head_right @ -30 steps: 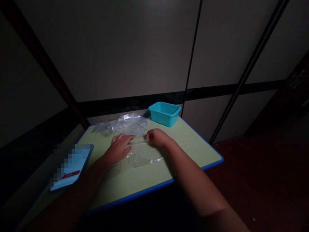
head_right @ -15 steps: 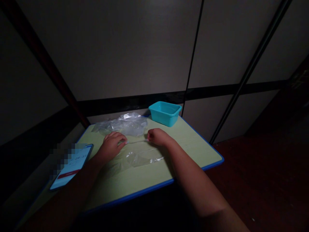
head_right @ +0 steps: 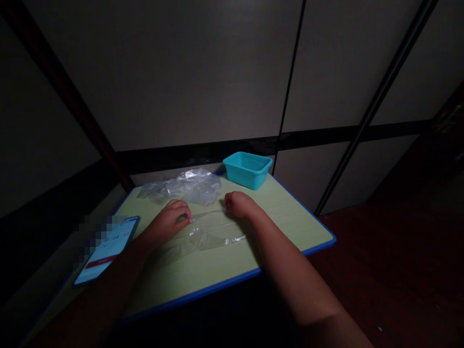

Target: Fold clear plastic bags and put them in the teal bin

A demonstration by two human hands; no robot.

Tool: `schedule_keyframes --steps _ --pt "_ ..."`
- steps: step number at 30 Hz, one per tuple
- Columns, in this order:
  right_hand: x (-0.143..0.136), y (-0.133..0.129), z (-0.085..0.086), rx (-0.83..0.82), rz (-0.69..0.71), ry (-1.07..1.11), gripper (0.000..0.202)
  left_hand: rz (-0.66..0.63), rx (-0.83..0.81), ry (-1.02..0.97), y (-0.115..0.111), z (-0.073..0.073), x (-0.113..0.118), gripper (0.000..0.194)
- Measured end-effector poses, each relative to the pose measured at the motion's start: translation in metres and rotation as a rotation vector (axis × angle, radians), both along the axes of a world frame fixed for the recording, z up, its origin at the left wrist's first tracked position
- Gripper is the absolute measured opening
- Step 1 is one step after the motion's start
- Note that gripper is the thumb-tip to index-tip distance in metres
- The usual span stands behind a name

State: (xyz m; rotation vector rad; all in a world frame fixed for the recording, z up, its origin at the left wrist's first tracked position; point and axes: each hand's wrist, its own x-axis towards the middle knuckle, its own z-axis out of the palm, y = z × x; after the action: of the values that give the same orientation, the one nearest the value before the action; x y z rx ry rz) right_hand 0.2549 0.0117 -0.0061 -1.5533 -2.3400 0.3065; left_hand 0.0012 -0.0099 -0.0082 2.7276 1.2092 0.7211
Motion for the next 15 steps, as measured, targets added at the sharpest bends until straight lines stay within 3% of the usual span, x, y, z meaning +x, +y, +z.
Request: schedule_keyframes --steps 15 --pt "0.0062 0.0053 -0.0027 0.008 -0.103 -0.041 0.011 -0.071 -0.053 0.018 -0.0026 -0.0048 0.0046 0.011"
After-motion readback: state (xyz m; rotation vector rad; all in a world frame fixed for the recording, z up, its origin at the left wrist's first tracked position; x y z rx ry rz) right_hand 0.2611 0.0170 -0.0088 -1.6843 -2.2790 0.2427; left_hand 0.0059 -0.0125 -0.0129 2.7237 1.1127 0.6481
